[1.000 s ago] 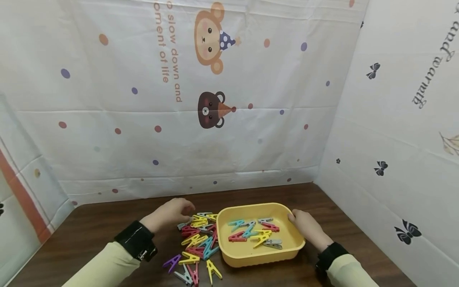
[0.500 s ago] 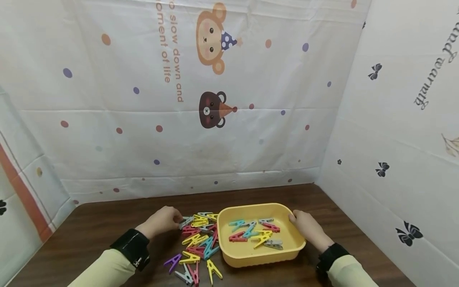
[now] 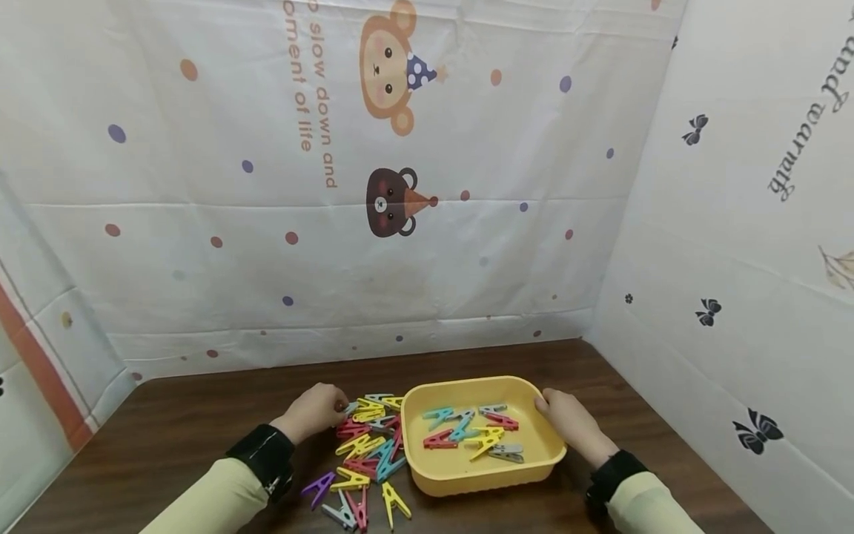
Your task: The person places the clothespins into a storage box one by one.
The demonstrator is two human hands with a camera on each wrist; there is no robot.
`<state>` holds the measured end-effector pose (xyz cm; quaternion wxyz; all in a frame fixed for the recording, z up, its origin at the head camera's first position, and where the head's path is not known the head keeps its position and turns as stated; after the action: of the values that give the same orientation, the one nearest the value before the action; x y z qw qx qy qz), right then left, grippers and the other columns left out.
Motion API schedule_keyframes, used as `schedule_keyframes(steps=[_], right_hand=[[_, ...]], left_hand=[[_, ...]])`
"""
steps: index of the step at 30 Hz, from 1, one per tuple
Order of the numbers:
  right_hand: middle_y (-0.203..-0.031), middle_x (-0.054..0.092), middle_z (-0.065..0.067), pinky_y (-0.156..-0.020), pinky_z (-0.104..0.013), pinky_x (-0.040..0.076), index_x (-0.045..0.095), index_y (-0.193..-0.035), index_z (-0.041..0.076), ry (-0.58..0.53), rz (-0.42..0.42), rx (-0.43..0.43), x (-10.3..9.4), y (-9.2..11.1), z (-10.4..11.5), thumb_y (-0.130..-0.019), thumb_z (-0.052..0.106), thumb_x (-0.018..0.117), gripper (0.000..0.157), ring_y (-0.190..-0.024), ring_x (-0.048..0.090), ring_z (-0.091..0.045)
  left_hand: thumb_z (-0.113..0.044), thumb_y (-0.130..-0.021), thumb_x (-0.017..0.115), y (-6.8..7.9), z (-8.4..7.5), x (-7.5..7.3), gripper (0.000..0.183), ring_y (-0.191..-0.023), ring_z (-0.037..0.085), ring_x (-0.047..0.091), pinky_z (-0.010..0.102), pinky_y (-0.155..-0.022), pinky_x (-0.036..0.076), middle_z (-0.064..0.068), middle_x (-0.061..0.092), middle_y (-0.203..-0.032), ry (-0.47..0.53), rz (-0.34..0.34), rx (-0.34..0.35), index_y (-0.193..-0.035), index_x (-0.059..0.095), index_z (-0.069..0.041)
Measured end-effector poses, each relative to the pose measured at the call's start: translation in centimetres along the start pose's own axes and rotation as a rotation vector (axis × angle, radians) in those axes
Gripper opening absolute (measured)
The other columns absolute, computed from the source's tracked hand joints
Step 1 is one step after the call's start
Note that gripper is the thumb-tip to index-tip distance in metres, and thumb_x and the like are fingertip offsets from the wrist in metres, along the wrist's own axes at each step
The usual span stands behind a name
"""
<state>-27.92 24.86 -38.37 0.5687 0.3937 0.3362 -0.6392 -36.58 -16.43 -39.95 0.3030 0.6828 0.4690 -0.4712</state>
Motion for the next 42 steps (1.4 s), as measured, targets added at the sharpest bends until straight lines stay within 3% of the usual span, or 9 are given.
schedule_keyframes(steps=[12, 26, 34, 38, 42], right_hand=[[-0.074, 0.056, -0.005, -0.059, -0.028, 0.043, 0.063, -0.100, -0.005, -0.010, 0.020, 0.008, -0.2, 0.0, 0.1, -0.106, 0.018, 0.047, 0.029, -0.063, 0.052, -0.015], [-0.074, 0.056, -0.005, -0.059, -0.028, 0.042, 0.063, -0.097, -0.004, 0.003, 0.006, -0.011, -0.1, 0.0, -0.1, -0.106, 0.018, 0.048, 0.028, -0.063, 0.052, -0.014], [-0.074, 0.056, -0.005, -0.060, -0.028, 0.042, 0.063, -0.097, -0.004, 0.004, 0.004, -0.015, -0.2, 0.0, -0.1, -0.106, 0.017, 0.049, 0.027, -0.064, 0.051, -0.015], [-0.075, 0.056, -0.005, -0.060, -0.028, 0.042, 0.063, -0.096, -0.003, 0.008, -0.004, -0.016, -0.1, 0.0, -0.1, -0.105, 0.018, 0.049, 0.027, -0.065, 0.051, -0.015], [-0.074, 0.055, -0.005, -0.059, -0.028, 0.042, 0.062, -0.094, -0.002, 0.004, -0.009, -0.026, -0.1, 0.0, -0.2, -0.105, 0.017, 0.049, 0.027, -0.064, 0.051, -0.015]], left_hand=[[-0.010, -0.086, 0.079, 0.1, -0.1, -0.5, 0.007, -0.070, 0.014, 0.054, 0.031, -0.066, 0.048, 0.003, 0.067, -0.081, 0.010, 0.027, -0.026, -0.086, 0.073, -0.006], [-0.007, -0.086, 0.071, 1.0, -0.8, -4.4, 0.004, -0.074, 0.015, 0.058, 0.036, -0.068, 0.052, 0.002, 0.068, -0.083, 0.005, -0.005, 0.037, -0.083, 0.070, -0.007], [-0.007, -0.088, 0.072, -1.2, -4.4, -8.3, 0.004, -0.070, 0.013, 0.058, 0.033, -0.067, 0.051, 0.004, 0.069, -0.079, -0.109, -0.066, 0.206, -0.084, 0.072, -0.005], [-0.007, -0.091, 0.070, -2.8, -7.5, -9.6, 0.005, -0.067, 0.013, 0.055, 0.030, -0.066, 0.051, 0.004, 0.069, -0.078, -0.100, -0.085, 0.267, -0.087, 0.073, -0.005], [-0.010, -0.093, 0.070, -3.9, -11.0, -9.8, 0.008, -0.075, 0.015, 0.064, 0.032, -0.074, 0.056, 0.007, 0.074, -0.087, -0.063, -0.077, 0.327, -0.095, 0.075, -0.004]])
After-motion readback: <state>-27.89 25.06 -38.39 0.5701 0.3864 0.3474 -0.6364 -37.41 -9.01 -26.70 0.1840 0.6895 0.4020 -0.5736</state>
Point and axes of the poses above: each hand's wrist, its own y-axis away from the middle knuckle, its own x-axis out of the palm, z = x × y, the point moved 2 cm from there along -y, towards the middle knuckle
